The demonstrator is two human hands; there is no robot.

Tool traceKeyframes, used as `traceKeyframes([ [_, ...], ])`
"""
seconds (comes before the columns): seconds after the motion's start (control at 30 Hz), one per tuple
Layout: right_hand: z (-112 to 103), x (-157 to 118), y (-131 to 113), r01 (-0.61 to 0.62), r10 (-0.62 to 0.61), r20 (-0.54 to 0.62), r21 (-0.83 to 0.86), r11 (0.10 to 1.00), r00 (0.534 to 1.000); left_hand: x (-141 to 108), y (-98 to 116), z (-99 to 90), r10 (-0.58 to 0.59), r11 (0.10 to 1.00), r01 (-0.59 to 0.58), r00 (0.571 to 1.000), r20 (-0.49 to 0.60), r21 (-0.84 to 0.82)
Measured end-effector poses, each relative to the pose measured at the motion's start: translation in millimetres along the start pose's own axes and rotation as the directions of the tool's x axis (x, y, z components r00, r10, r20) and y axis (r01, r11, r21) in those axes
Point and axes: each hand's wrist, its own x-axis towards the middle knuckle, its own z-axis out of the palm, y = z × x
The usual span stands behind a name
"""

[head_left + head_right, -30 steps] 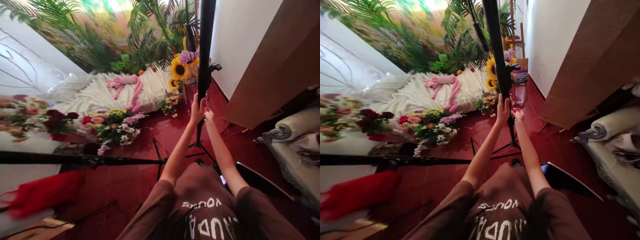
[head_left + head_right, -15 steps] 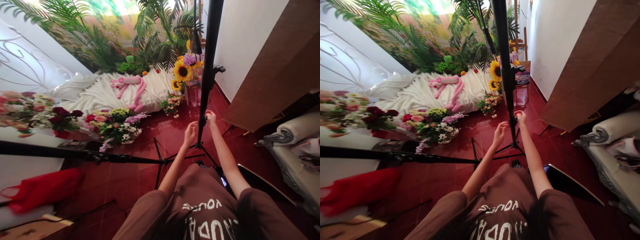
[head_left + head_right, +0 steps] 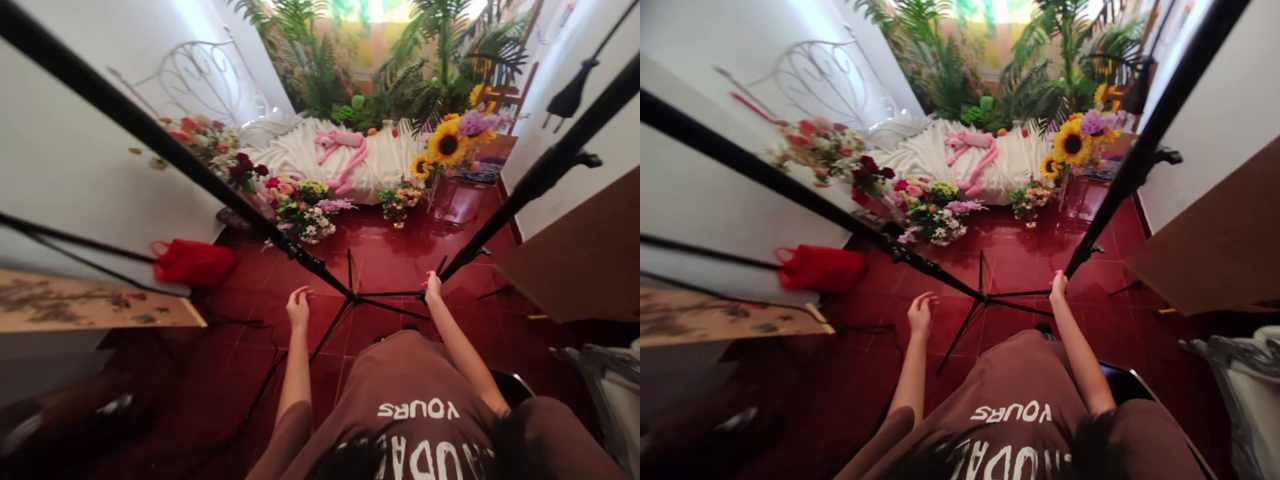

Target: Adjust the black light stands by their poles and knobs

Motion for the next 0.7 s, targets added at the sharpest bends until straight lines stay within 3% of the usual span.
traceKeyframes([
  [0.13, 69, -41, 19, -0.132, 0.142, 0.206, -0.061, 0.989, 0.968, 25, 53, -10.9, 0.17, 0.982, -0.175, 0.982, -0.079, -0.065],
  [0.3, 146, -95, 18, -0.202, 0.269, 0.53, -0.183, 0.962, 0.804, 29, 106, 11.2, 0.372, 0.908, -0.375, 0.927, -0.053, -0.187],
  [0.37, 170, -117, 12, -0.263, 0.347, 0.646, -0.227, 0.938, 0.68, 28, 114, 19.6, 0.419, 0.889, -0.422, 0.906, -0.058, -0.179],
  [0.4, 180, -128, 7, -0.317, 0.398, 0.704, -0.252, 0.914, 0.588, 27, 116, 22.7, 0.435, 0.884, -0.437, 0.899, -0.054, -0.162],
  [0.5, 205, -157, -11, -0.504, 0.49, 0.838, -0.323, 0.801, 0.242, 29, 117, 28.1, 0.467, 0.879, -0.467, 0.884, -0.027, -0.092],
  [0.53, 211, -164, -17, -0.558, 0.484, 0.861, -0.328, 0.762, 0.155, 30, 116, 29.1, 0.474, 0.877, -0.474, 0.88, -0.018, -0.074],
  [0.57, 217, -171, -22, -0.609, 0.468, 0.878, -0.32, 0.726, 0.098, 31, 115, 30.0, 0.48, 0.875, -0.48, 0.877, -0.014, -0.062],
  [0.6, 222, -176, -26, -0.655, 0.449, 0.891, -0.299, 0.694, 0.069, 33, 115, 30.9, 0.482, 0.874, -0.482, 0.876, -0.013, -0.057],
  [0.7, 232, -183, -30, -0.735, 0.428, 0.901, -0.246, 0.632, 0.066, 36, 114, 33.6, 0.484, 0.873, -0.482, 0.875, 0.014, -0.072],
])
